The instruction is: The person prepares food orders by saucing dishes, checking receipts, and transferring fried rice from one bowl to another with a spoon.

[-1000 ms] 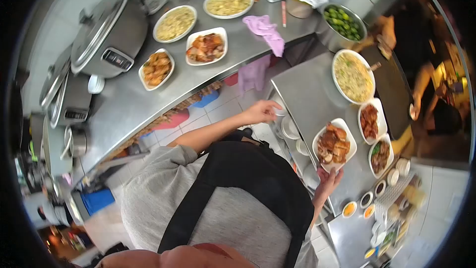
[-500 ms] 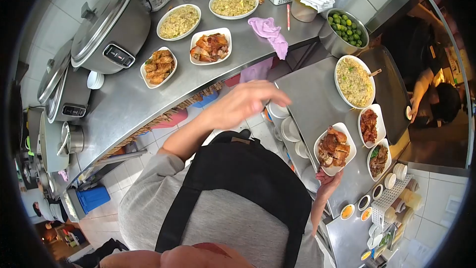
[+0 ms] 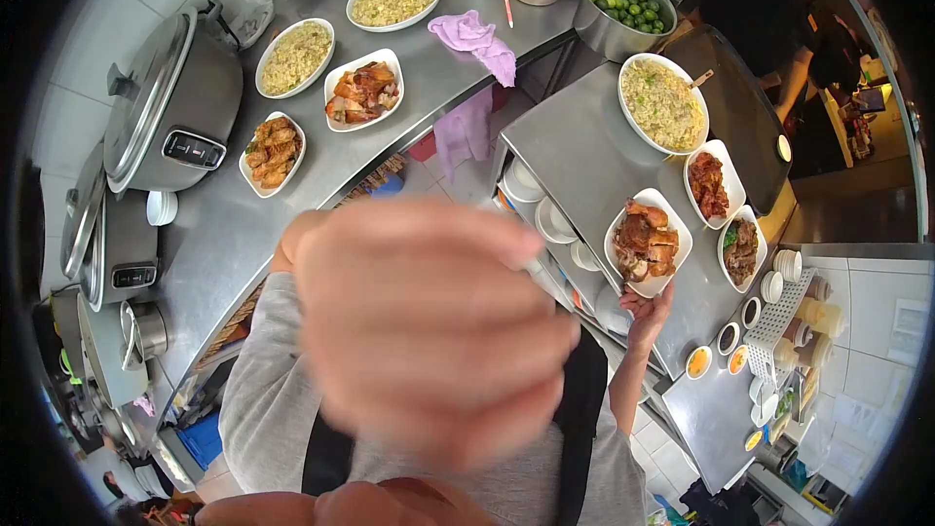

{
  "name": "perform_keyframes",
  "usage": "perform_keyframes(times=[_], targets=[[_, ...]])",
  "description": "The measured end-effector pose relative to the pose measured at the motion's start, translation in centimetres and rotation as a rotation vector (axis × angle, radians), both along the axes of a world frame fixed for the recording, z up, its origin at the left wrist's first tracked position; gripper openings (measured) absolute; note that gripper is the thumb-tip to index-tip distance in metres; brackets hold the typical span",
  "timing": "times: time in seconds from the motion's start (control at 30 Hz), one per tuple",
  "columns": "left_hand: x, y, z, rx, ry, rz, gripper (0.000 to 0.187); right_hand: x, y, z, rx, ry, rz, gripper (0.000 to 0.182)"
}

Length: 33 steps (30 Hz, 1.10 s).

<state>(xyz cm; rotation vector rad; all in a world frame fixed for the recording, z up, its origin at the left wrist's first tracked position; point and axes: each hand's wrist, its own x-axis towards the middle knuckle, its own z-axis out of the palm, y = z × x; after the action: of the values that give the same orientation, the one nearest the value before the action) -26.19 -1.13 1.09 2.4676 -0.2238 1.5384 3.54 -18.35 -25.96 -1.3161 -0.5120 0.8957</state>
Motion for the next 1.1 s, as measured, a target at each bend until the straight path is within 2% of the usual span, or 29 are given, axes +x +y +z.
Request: perform_keyframes(times=[0.07, 0.1, 0.13, 0.2, 0.23, 0.27, 0.33, 0.37, 0.4, 0.43, 0.5, 0.57, 0.7, 0.73, 0.8, 0.87, 0.9, 0.93, 1.0, 1.1], targets=[[0.8, 2.7, -3.8, -0.209, 0.223, -0.116, 0.014, -0.2, 0.0, 0.1, 0.004, -0.026, -0.006, 0.057], [0.9, 3.8, -6.1, -0.402, 0.370, -0.066, 0.022, 0.0, 0.0, -0.1, 0.004, -0.023, -0.007, 0.057], [1.2, 4.9, -9.3, -0.468, 0.446, 0.055, 0.028, 0.3, -0.1, -0.4, -0.010, -0.018, -0.002, 0.057], [0.8, 6.7, -17.5, -1.103, 0.407, -0.045, 0.028, 0.3, -0.3, -0.3, -0.038, 0.027, -0.013, 0.057], [-0.1, 7.1, -21.0, -1.529, 0.266, -0.169, 0.029, 0.4, -0.4, -0.2, -0.035, 0.024, -0.052, 0.057], [-1.1, 7.3, -21.9, -1.922, 0.171, -0.022, 0.032, 0.5, -0.4, -0.1, -0.054, 0.006, -0.001, 0.056], [-5.3, 8.6, -28.6, -2.222, -0.585, -0.423, 0.026, 0.7, -0.5, 0.0, -0.081, -0.002, 0.014, 0.055], [-7.7, 9.3, -30.4, -2.319, -0.774, -0.505, 0.023, 0.5, -0.5, 0.0, -0.093, 0.008, -0.014, 0.055], [-10.1, 9.7, -32.6, -2.247, -0.774, -0.593, 0.023, 0.7, -0.5, 0.0, -0.103, 0.035, -0.021, 0.056], [-11.1, 9.7, -32.0, -2.305, -0.949, -0.648, 0.026, 0.8, -0.6, 0.0, -0.113, 0.064, -0.029, 0.058], [-12.8, 10.7, -31.7, -2.272, -0.953, -0.492, 0.028, 1.0, -0.6, -0.2, -0.119, 0.084, -0.049, 0.058], [-12.9, 11.1, -30.5, -2.211, -0.948, -0.578, 0.029, 1.2, -0.7, -0.2, -0.090, 0.108, -0.019, 0.059], [-10.9, 11.5, -29.3, -2.216, -0.923, -0.643, 0.030, 1.1, -0.7, 0.4, -0.110, 0.109, -0.018, 0.059], [-9.9, 11.3, -29.2, -2.240, -0.907, -0.665, 0.030, 1.0, -0.6, 0.6, -0.105, 0.085, -0.007, 0.053], [-8.5, 11.1, -29.6, -2.311, -0.909, -0.730, 0.028, 0.8, -1.0, -0.2, -0.076, 0.076, -0.013, 0.053], [-6.4, 10.7, -29.9, -2.366, -0.936, -0.564, 0.027, 1.1, -0.5, -0.1, -0.054, 0.047, -0.012, 0.054], [-5.7, 10.5, -30.5, -2.387, -0.852, -0.627, 0.025, 1.0, -0.5, -0.1, -0.064, 0.029, -0.015, 0.055], [-4.6, 10.3, -30.8, -2.398, -0.807, -0.527, 0.023, 1.2, -0.6, -0.3, -0.050, 0.071, -0.004, 0.056], [-2.9, 9.8, -31.1, -2.420, -0.680, -0.687, 0.020, 1.0, -0.6, 0.0, 0.004, 0.104, 0.003, 0.059], [0.0, 9.5, -32.0, -2.447, -0.648, -0.677, 0.018, 1.4, -1.0, -0.6, -0.026, 0.146, 0.027, 0.059]])
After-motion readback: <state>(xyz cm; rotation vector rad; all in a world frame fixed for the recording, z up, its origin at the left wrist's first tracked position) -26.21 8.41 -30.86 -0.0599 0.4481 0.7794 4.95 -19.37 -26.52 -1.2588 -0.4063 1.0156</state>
